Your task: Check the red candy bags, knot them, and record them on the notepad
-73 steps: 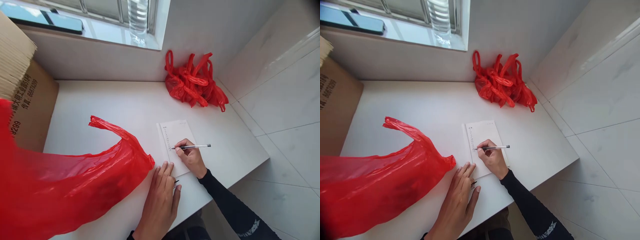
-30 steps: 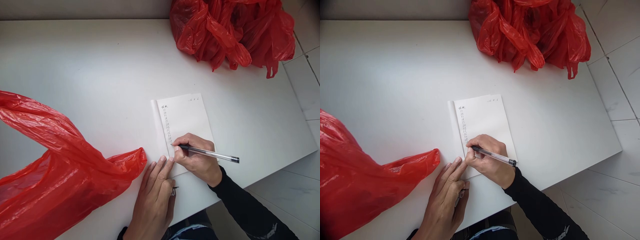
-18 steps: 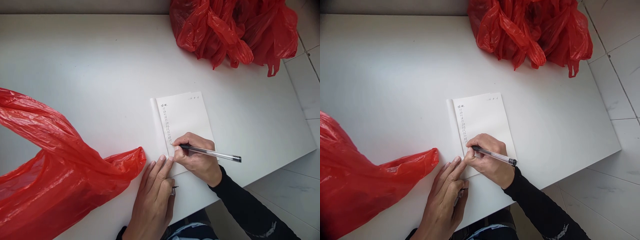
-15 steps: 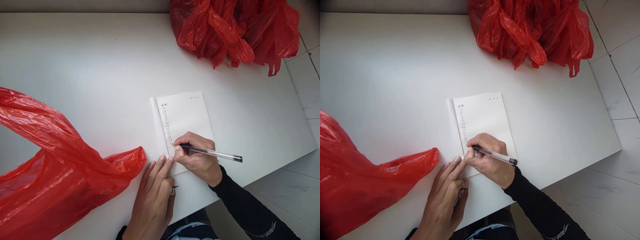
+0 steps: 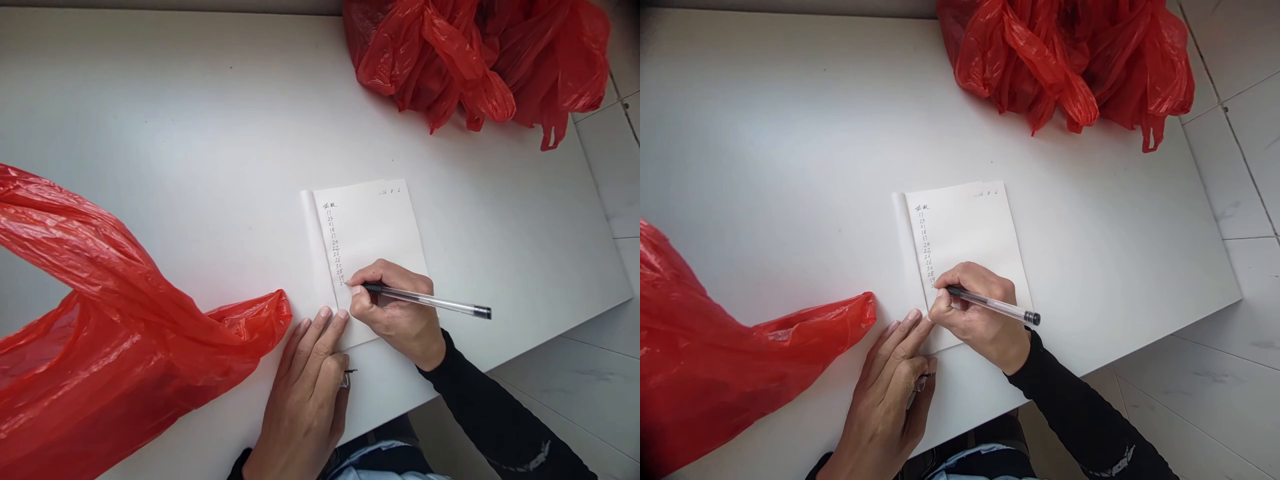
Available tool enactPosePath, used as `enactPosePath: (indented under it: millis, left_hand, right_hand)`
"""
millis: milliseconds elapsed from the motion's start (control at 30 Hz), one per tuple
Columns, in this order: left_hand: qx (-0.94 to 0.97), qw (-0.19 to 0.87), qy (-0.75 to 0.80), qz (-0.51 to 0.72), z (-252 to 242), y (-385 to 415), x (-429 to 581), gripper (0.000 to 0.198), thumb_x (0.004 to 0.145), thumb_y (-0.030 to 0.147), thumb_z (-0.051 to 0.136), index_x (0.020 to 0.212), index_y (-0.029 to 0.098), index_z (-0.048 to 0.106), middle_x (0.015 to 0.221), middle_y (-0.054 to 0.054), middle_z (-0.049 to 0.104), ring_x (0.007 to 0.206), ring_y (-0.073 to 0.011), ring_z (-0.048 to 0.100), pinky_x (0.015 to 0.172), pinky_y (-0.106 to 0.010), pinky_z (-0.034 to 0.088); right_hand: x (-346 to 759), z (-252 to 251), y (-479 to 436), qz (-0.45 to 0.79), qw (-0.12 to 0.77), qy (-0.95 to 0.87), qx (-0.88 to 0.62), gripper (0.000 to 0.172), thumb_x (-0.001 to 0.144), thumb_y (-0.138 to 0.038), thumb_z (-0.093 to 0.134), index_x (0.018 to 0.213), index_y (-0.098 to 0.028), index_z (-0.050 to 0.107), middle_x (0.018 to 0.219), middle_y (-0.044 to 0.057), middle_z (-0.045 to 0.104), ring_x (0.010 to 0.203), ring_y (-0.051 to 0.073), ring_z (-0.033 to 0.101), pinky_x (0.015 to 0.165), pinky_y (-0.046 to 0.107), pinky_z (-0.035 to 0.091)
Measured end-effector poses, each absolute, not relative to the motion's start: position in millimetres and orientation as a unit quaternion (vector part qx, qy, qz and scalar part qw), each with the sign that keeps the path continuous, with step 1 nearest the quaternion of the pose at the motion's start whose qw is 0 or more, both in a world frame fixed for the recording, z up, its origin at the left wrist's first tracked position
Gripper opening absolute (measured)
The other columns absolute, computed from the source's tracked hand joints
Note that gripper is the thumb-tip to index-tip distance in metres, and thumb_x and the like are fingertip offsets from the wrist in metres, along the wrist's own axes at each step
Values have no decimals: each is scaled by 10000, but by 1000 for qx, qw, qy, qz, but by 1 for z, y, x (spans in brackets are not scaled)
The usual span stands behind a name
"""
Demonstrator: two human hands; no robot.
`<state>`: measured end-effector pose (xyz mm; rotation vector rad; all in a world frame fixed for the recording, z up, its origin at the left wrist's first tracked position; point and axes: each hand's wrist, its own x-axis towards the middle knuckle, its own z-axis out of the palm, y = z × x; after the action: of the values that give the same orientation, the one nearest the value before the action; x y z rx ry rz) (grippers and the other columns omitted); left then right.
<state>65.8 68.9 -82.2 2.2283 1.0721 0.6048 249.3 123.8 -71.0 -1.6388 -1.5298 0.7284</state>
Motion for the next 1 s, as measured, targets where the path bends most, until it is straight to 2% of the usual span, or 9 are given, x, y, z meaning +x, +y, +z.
enactPosePath:
  millis: [200,333,400,467,567,633,733,833,1000]
  left_hand:
    - [835,302,399,228,-82,68,66,238,914,-56,562,1015,159,543,1501,-167,567,1503,-280,379,1242,-530,305]
    - [823,328,409,218,-75,68,65,173,938,24,565,1000,179,522,1517,-143,549,1513,-276,352,1257,-522,271]
    - [818,353,405,205,-71,68,63,151,966,69,493,1078,163,534,1571,-158,476,1535,-280,301,1258,-527,256]
    - [813,369,400,208,-70,68,60,237,978,65,417,1175,136,527,1595,-181,431,1542,-279,281,1250,-533,267]
    - [800,377,398,246,-73,68,57,253,980,25,435,1187,141,524,1526,-191,509,1512,-275,345,1225,-530,326]
    - [780,379,402,293,-76,67,56,290,969,-4,488,1209,149,545,1396,-166,617,1445,-271,441,1178,-515,401]
    - [748,347,424,374,-76,67,56,387,930,-45,570,1248,173,594,1096,-76,719,1127,-214,625,980,-411,540]
    - [736,320,443,400,-72,66,58,410,894,-68,627,1219,182,635,982,-36,711,887,-155,606,788,-316,547]
    - [738,330,430,403,-68,61,63,412,918,-29,614,1253,210,627,974,-33,705,865,-164,591,737,-309,532]
  right_hand:
    - [253,-69,119,310,415,-563,-644,182,765,-76,624,831,-228,697,767,-43,697,656,110,637,590,240,509]
    - [255,-74,114,370,459,-512,-624,193,820,-116,599,897,-258,706,825,-40,713,709,122,677,602,239,540]
    - [255,-78,111,392,488,-482,-613,209,852,-131,586,962,-272,697,846,-40,717,715,121,687,583,231,543]
    - [254,-78,109,383,521,-461,-608,228,850,-123,600,1000,-277,676,850,-43,715,716,125,698,566,228,541]
    - [252,-68,103,350,555,-460,-598,203,841,-108,634,964,-264,674,825,-36,705,691,138,701,567,250,545]
    - [252,-55,98,365,548,-472,-586,160,850,-108,647,902,-254,688,785,-34,687,630,126,667,557,254,536]
    - [250,-37,88,441,514,-478,-560,154,861,-107,640,858,-255,685,746,-44,662,574,100,612,522,228,507]
    - [248,-29,79,481,490,-478,-547,171,859,-97,627,861,-260,676,758,-49,660,599,98,621,531,213,500]
    - [246,-30,70,502,453,-484,-556,117,876,-143,635,857,-252,672,754,-45,644,637,110,620,575,229,494]
